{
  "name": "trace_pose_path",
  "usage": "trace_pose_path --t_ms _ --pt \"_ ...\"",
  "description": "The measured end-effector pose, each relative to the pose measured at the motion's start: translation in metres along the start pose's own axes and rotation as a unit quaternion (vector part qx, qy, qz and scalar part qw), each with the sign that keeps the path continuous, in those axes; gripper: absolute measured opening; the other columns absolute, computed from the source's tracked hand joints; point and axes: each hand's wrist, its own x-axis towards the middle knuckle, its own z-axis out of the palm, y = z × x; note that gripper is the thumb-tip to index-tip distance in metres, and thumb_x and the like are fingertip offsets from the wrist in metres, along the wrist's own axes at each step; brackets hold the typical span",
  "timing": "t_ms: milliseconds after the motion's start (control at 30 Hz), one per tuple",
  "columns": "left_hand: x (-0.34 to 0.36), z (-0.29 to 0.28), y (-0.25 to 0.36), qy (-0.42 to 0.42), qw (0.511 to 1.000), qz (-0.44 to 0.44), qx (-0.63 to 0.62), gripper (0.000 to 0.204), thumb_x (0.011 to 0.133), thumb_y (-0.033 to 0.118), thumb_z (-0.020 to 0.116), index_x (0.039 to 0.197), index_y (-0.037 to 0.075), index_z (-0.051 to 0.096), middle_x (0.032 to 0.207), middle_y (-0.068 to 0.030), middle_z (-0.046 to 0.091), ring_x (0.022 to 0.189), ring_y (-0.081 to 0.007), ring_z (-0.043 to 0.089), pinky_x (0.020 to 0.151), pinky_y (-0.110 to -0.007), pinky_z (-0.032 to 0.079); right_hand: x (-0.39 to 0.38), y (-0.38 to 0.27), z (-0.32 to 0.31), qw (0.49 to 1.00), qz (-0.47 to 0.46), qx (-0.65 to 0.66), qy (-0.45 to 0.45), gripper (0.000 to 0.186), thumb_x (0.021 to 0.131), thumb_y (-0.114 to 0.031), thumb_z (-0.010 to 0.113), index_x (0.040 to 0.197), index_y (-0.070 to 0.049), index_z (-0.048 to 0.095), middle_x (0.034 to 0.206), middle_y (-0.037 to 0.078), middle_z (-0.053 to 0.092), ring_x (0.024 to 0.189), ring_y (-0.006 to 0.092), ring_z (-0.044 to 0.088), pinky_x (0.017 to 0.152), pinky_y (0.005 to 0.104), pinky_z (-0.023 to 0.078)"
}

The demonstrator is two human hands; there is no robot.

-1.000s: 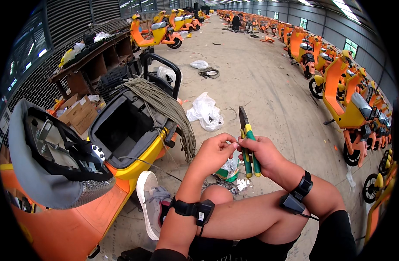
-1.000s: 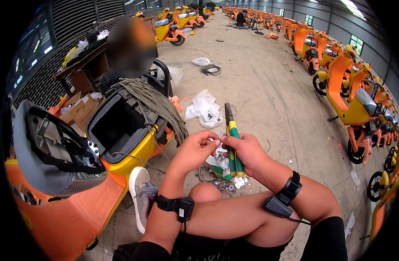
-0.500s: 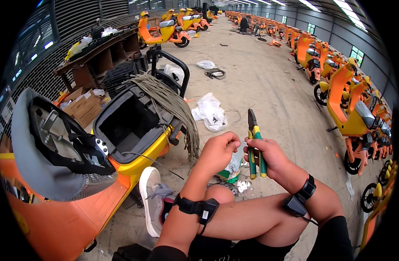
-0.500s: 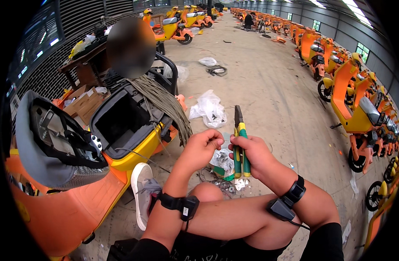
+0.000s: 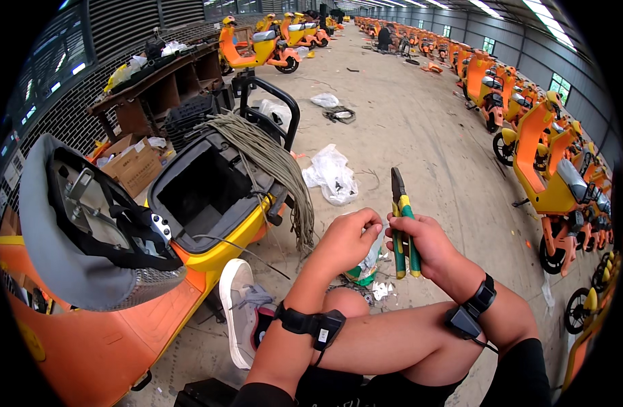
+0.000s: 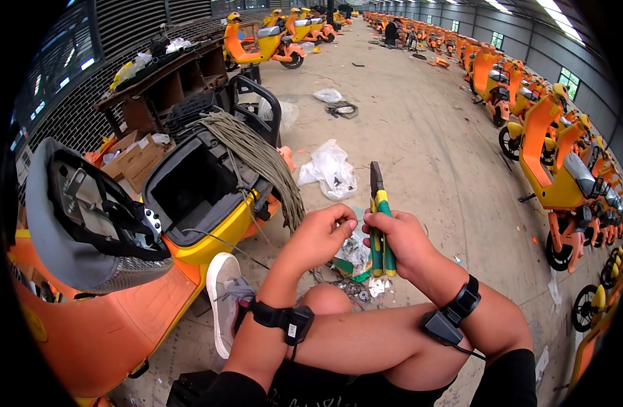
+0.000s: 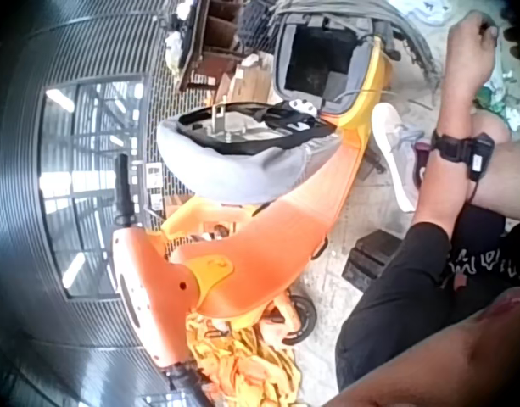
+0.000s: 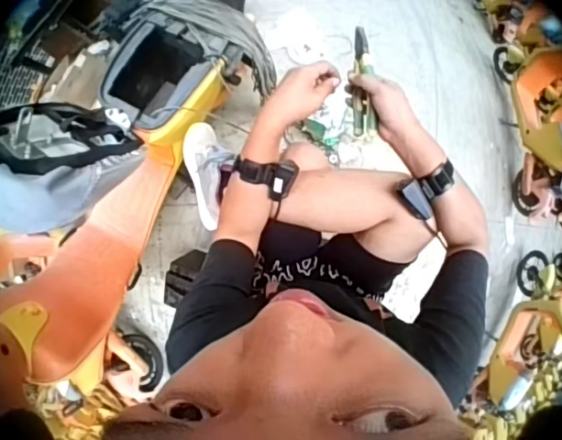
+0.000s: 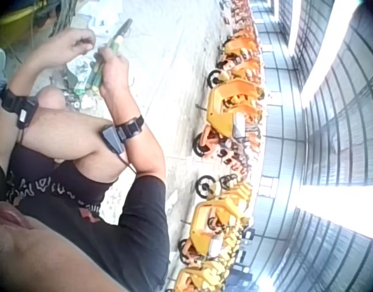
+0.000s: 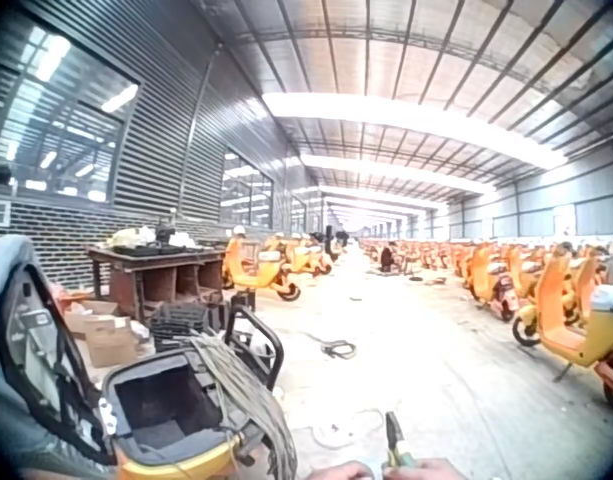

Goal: The person uses pliers to strip insulation from wires on a motorcycle wiring harness and twists the copper ends together while sitting in a large warehouse.

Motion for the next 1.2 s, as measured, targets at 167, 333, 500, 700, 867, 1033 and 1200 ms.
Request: trace_pose_path --t_ms 167,333,500,700,867,1033,1200 --pt "0.0 0.001 -0.003 -0.001 0.999 -0.012 -0.049 0.021 0.087 0.02 0.066 0.096 0.001 0.067 0.07 -0.0131 0.063 0.059 -0.0196 0.056 0.058 -0.033 0.046 -0.001 -0.002 -0.001 1.0 0.015 0.018 -0.005 0.022 0.089 -0.018 0.065 0.101 0.0 0.064 0.089 0.008 0.064 0.076 0.0165 0.062 0.07 0.029 0.054" --pt "-0.002 -0.002 0.003 0.003 1.0 -0.019 -0.01 0.019 0.089 0.019 0.069 0.096 0.001 0.07 0.059 0.0012 0.05 0.054 -0.0049 0.042 0.048 -0.026 0.035 0.0 -0.001 0.001 1.0 0.012 0.019 -0.003 0.022 0.089 -0.018 0.065 0.1 0.001 0.063 0.087 0.008 0.064 0.072 0.0168 0.062 0.067 0.0292 0.054" --pt "-0.004 -0.008 0.006 0.014 1.0 -0.021 0.011 0.018 0.089 0.019 0.068 0.096 0.003 0.07 0.057 0.0021 0.047 0.053 -0.0052 0.04 0.048 -0.026 0.031 0.0 -0.002 0.003 1.0 0.011 0.015 0.012 0.022 0.089 -0.018 0.066 0.1 0.001 0.063 0.087 0.008 0.064 0.072 0.0164 0.062 0.066 0.029 0.053" --pt "0.004 -0.014 -0.014 0.026 0.995 -0.07 -0.063 0.021 0.089 0.021 0.067 0.097 0.002 0.069 0.058 0.0022 0.05 0.053 -0.006 0.041 0.049 -0.027 0.033 0.002 -0.001 0.0 0.996 -0.068 -0.046 0.039 0.025 0.088 -0.019 0.07 0.103 0.001 0.065 0.088 0.007 0.064 0.077 0.0148 0.062 0.072 0.0291 0.052" --pt "0.004 -0.014 -0.016 -0.021 0.973 -0.106 -0.205 0.022 0.09 0.021 0.068 0.098 0.001 0.068 0.064 0.0058 0.054 0.055 -0.0037 0.043 0.049 -0.023 0.033 -0.006 -0.001 0.009 0.946 -0.237 -0.219 0.004 0.028 0.085 -0.014 0.073 0.107 0.003 0.066 0.107 0.008 0.062 0.096 0.0168 0.061 0.083 0.0296 0.05" --pt "0.0 -0.021 -0.003 -0.087 0.945 -0.161 -0.271 0.02 0.089 0.019 0.068 0.099 0.002 0.066 0.065 0.0067 0.05 0.052 -0.0013 0.04 0.045 -0.02 0.026 -0.012 -0.003 0.012 0.877 -0.363 -0.313 -0.03 0.023 0.084 -0.01 0.074 0.102 0.003 0.067 0.129 0.012 0.053 0.106 0.0225 0.059 0.087 0.0326 0.049" --pt "-0.004 -0.027 -0.004 -0.129 0.919 -0.174 -0.331 0.018 0.089 0.016 0.067 0.1 0.001 0.064 0.065 0.007 0.048 0.052 -0.0015 0.038 0.046 -0.02 0.026 -0.011 -0.002 0.013 0.834 -0.415 -0.356 -0.073 0.021 0.084 -0.012 0.075 0.099 0.001 0.067 0.123 0.013 0.056 0.105 0.0248 0.06 0.087 0.0334 0.05"
